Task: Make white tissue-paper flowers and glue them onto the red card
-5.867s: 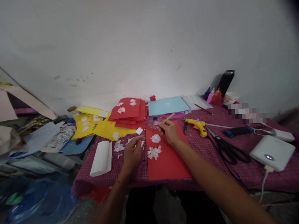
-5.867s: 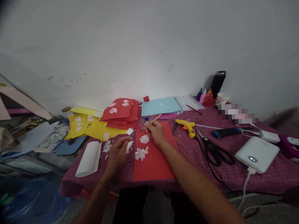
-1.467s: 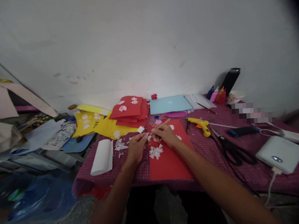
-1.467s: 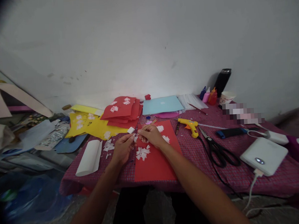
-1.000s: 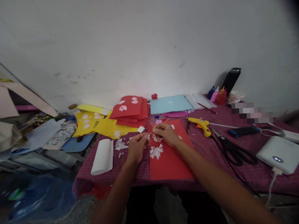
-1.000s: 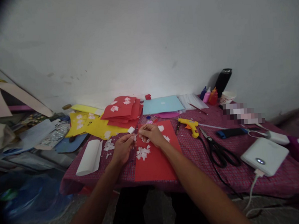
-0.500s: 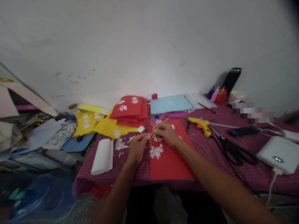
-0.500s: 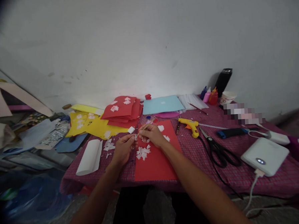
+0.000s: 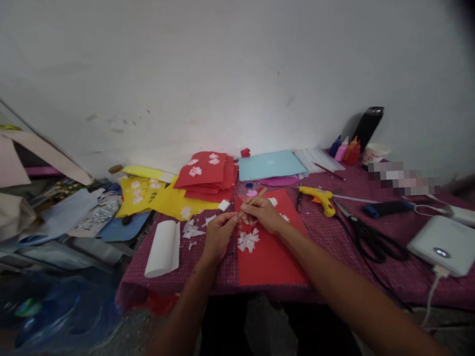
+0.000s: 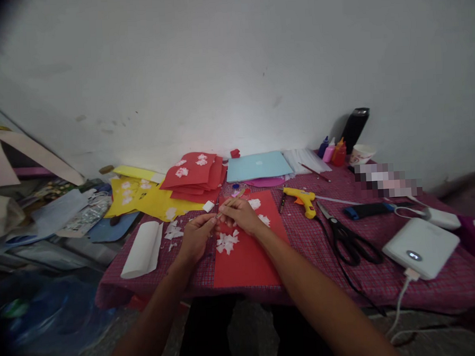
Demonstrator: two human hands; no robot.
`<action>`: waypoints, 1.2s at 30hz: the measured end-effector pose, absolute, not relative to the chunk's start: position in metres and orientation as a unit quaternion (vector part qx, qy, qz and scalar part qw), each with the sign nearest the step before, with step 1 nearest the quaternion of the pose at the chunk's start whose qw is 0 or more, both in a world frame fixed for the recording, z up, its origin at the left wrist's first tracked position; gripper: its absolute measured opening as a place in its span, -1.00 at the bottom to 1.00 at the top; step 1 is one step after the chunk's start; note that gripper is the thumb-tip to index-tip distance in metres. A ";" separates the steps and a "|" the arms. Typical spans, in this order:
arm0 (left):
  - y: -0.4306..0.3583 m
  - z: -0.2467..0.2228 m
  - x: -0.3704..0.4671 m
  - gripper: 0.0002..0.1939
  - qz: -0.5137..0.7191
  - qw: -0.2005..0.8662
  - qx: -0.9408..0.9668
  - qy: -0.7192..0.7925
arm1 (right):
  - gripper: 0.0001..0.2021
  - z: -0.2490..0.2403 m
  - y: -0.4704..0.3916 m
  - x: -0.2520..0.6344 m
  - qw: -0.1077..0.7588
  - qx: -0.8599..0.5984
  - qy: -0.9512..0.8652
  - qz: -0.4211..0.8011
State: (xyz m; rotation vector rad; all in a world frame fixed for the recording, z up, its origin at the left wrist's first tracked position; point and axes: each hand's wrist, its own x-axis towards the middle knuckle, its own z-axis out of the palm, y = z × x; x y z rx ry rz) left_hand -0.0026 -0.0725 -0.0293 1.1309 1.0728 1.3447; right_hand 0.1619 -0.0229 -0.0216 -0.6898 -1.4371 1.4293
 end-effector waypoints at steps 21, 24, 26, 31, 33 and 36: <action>-0.092 -0.017 -0.010 -0.81 0.441 0.221 0.692 0.527 | -0.72 -0.019 -0.013 0.170 0.605 -0.345 -0.484 0.530; -0.095 -0.018 -0.008 -0.79 0.397 0.148 0.736 0.528 | -0.72 -0.018 -0.014 0.169 0.600 -0.347 -0.486 0.532; -0.098 -0.017 -0.004 -0.80 0.361 0.122 0.774 0.506 | -0.73 -0.017 -0.014 0.169 0.600 -0.347 -0.486 0.533; -0.107 -0.016 -0.006 -0.74 0.351 0.100 0.802 0.473 | -0.73 -0.015 -0.015 0.170 0.604 -0.345 -0.489 0.527; -0.109 -0.017 -0.015 -0.74 0.376 0.092 0.778 0.494 | -0.71 -0.015 -0.015 0.170 0.602 -0.348 -0.491 0.524; -0.106 -0.020 -0.037 -0.77 0.415 0.095 0.725 0.542 | -0.70 -0.015 -0.015 0.169 0.600 -0.350 -0.491 0.526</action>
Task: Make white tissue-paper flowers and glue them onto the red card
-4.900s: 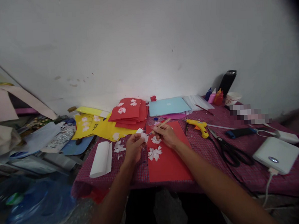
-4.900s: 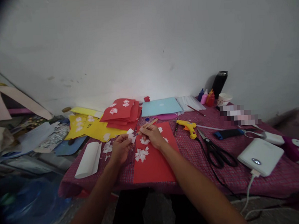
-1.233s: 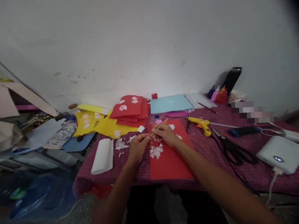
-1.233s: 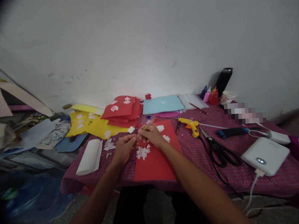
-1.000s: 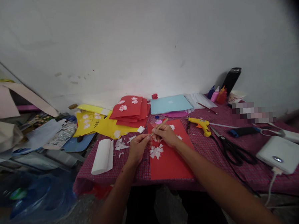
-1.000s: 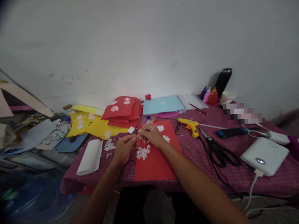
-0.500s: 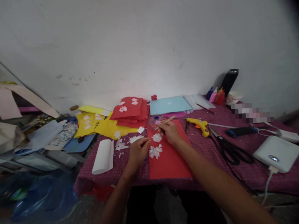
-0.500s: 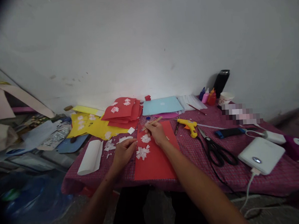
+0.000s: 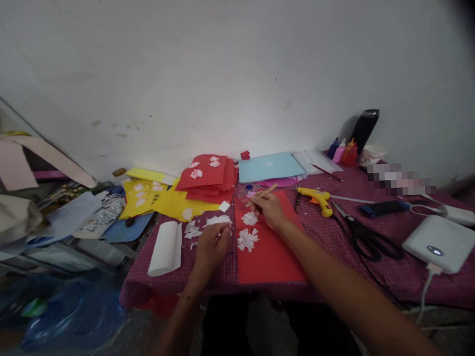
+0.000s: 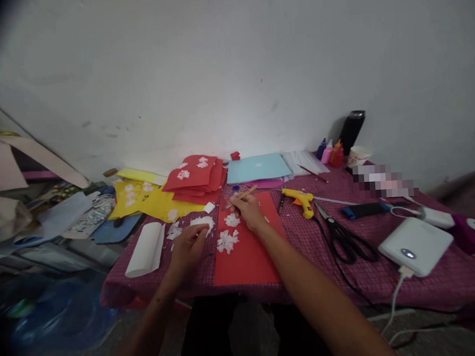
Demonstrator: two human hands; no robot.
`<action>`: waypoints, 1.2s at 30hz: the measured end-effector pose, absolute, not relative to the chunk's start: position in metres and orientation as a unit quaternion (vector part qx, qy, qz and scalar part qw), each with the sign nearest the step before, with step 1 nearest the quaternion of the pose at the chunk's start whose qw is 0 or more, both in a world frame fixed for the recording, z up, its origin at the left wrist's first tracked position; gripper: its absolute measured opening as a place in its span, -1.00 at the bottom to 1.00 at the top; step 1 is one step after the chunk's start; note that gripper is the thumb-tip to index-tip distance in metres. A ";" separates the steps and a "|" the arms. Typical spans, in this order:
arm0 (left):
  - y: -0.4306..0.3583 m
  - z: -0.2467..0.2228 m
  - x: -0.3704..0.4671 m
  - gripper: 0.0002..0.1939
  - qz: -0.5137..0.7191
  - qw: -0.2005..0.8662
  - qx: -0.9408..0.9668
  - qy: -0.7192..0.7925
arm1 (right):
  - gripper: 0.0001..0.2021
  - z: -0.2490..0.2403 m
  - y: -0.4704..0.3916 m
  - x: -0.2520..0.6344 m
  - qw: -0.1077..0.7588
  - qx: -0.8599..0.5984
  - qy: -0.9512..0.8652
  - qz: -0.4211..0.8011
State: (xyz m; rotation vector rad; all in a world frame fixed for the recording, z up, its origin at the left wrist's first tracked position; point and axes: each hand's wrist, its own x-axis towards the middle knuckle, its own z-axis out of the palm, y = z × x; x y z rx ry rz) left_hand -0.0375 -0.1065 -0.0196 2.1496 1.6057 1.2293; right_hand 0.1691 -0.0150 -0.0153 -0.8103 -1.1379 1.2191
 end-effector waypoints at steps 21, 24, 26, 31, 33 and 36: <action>-0.082 -0.039 -0.083 -0.79 0.337 0.035 0.702 0.627 | -0.71 -0.023 -0.011 0.169 0.587 -0.354 -0.503 0.526; -0.086 -0.036 -0.080 -0.86 0.355 0.062 0.690 0.627 | -0.71 -0.020 -0.013 0.169 0.583 -0.359 -0.505 0.526; -0.090 -0.033 -0.079 -0.85 0.389 0.085 0.663 0.634 | -0.70 -0.017 -0.014 0.169 0.583 -0.357 -0.506 0.526; -0.097 -0.023 -0.063 -0.81 0.516 0.245 0.555 0.604 | -0.70 -0.016 -0.016 0.168 0.587 -0.353 -0.502 0.528; -0.092 -0.021 -0.048 -0.78 0.565 0.339 0.501 0.561 | -0.70 -0.017 -0.015 0.169 0.592 -0.350 -0.496 0.530; -0.081 -0.022 -0.021 -0.72 0.624 0.474 0.399 0.476 | -0.72 -0.018 -0.013 0.170 0.601 -0.336 -0.481 0.543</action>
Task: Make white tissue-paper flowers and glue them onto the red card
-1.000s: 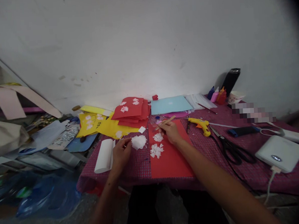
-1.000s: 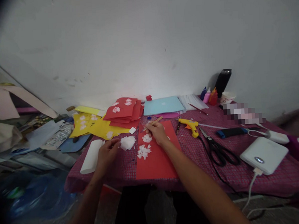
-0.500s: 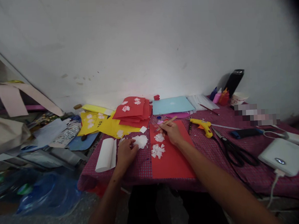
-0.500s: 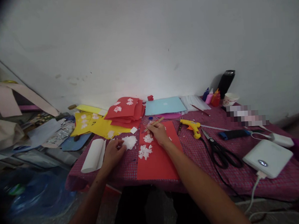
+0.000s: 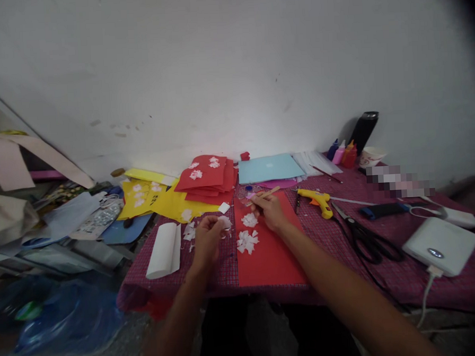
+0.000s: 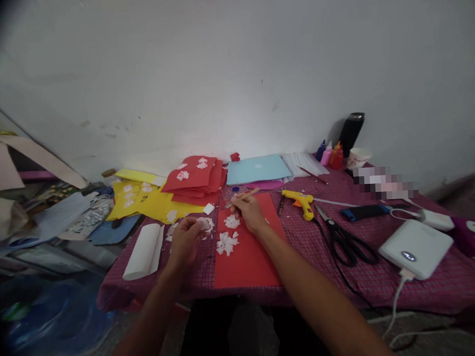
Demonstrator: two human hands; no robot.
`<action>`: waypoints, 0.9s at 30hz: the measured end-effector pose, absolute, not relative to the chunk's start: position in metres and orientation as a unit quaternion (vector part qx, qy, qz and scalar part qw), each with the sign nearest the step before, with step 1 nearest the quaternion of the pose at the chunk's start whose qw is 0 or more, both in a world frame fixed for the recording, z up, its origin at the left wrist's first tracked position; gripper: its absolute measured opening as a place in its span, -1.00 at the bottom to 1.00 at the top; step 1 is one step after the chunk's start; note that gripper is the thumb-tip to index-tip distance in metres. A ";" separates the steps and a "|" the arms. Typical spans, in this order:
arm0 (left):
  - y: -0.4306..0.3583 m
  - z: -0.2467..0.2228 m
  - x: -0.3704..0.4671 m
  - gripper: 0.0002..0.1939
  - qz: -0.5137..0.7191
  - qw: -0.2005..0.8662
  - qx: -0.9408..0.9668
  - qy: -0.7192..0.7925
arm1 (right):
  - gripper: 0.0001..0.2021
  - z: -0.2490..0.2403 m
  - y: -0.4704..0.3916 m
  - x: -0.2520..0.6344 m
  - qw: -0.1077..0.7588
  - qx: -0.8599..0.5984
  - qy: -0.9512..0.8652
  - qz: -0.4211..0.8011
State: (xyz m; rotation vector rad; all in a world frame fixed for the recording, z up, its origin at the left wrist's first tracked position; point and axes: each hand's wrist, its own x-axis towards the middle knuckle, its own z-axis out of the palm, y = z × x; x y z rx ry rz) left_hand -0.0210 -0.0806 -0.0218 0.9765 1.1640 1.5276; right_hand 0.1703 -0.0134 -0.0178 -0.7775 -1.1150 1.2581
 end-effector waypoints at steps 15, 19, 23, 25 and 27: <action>-0.075 -0.034 -0.002 -0.62 0.665 0.534 0.307 0.422 | -0.74 -0.021 -0.024 0.161 0.493 -0.272 -0.571 0.597; -0.074 -0.034 -0.002 -0.64 0.665 0.537 0.304 0.421 | -0.74 -0.024 -0.021 0.161 0.491 -0.277 -0.585 0.584; -0.074 -0.033 -0.001 -0.64 0.666 0.540 0.302 0.417 | -0.73 -0.024 -0.021 0.161 0.491 -0.281 -0.594 0.572; -0.074 -0.032 -0.001 -0.65 0.666 0.539 0.303 0.418 | -0.72 -0.025 -0.021 0.161 0.492 -0.289 -0.595 0.566; -0.075 -0.032 -0.001 -0.67 0.667 0.543 0.297 0.414 | -0.72 -0.025 -0.021 0.161 0.495 -0.295 -0.590 0.565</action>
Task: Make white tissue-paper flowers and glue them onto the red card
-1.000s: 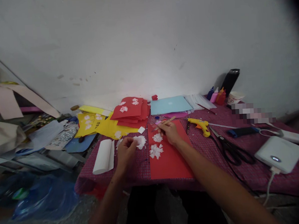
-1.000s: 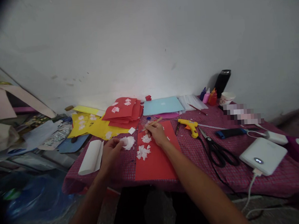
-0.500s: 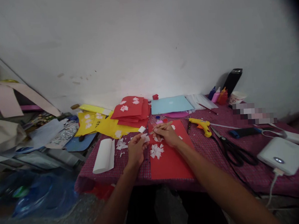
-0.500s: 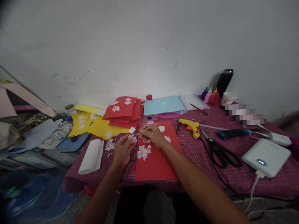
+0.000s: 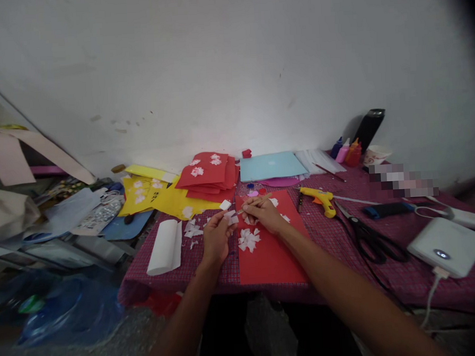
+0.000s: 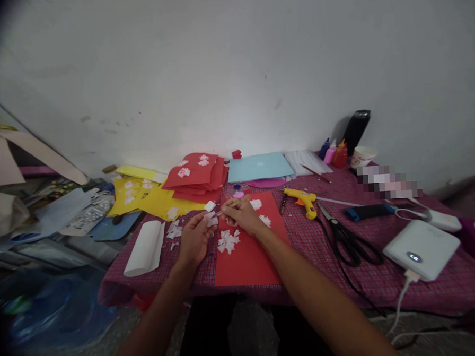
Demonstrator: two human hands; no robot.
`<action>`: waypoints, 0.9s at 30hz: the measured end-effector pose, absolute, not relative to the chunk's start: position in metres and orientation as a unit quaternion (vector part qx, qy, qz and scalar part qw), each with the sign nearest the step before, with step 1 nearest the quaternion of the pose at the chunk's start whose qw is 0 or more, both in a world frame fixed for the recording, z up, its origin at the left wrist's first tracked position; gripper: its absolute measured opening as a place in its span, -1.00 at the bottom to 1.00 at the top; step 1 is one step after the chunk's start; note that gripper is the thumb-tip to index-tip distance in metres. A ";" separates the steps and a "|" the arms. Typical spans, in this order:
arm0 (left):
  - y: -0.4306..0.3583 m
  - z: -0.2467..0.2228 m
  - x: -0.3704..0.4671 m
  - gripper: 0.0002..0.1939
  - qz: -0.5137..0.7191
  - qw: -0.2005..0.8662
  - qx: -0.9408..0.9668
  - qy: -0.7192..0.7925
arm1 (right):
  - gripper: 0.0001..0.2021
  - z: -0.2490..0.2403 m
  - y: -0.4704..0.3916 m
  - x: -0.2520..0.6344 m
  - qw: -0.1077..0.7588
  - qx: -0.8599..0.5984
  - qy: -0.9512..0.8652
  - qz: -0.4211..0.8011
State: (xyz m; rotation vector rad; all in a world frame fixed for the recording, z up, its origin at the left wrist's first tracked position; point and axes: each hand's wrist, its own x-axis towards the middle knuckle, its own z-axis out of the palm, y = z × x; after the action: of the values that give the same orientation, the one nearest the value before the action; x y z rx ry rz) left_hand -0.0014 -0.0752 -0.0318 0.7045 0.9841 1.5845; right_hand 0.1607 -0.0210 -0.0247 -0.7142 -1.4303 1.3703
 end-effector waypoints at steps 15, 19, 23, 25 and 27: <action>-0.077 -0.031 0.001 -0.55 0.665 0.551 0.315 0.394 | -0.75 -0.023 -0.018 0.164 0.506 -0.287 -0.552 0.597; -0.077 -0.029 0.001 -0.55 0.669 0.549 0.302 0.400 | -0.78 -0.023 -0.020 0.164 0.495 -0.282 -0.553 0.607; -0.078 -0.027 0.002 -0.56 0.668 0.553 0.297 0.400 | -0.79 -0.025 -0.020 0.164 0.485 -0.280 -0.566 0.605; -0.078 -0.026 0.003 -0.55 0.667 0.551 0.296 0.403 | -0.79 -0.027 -0.020 0.164 0.484 -0.278 -0.570 0.604; -0.079 -0.025 0.003 -0.55 0.665 0.550 0.298 0.407 | -0.79 -0.028 -0.019 0.164 0.482 -0.275 -0.571 0.605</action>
State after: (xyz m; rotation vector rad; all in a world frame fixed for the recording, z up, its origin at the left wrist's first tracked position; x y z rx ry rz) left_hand 0.0032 -0.0790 -0.0252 0.7046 0.9638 1.5752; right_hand 0.1640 -0.0192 -0.0281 -0.6707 -1.3926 1.4736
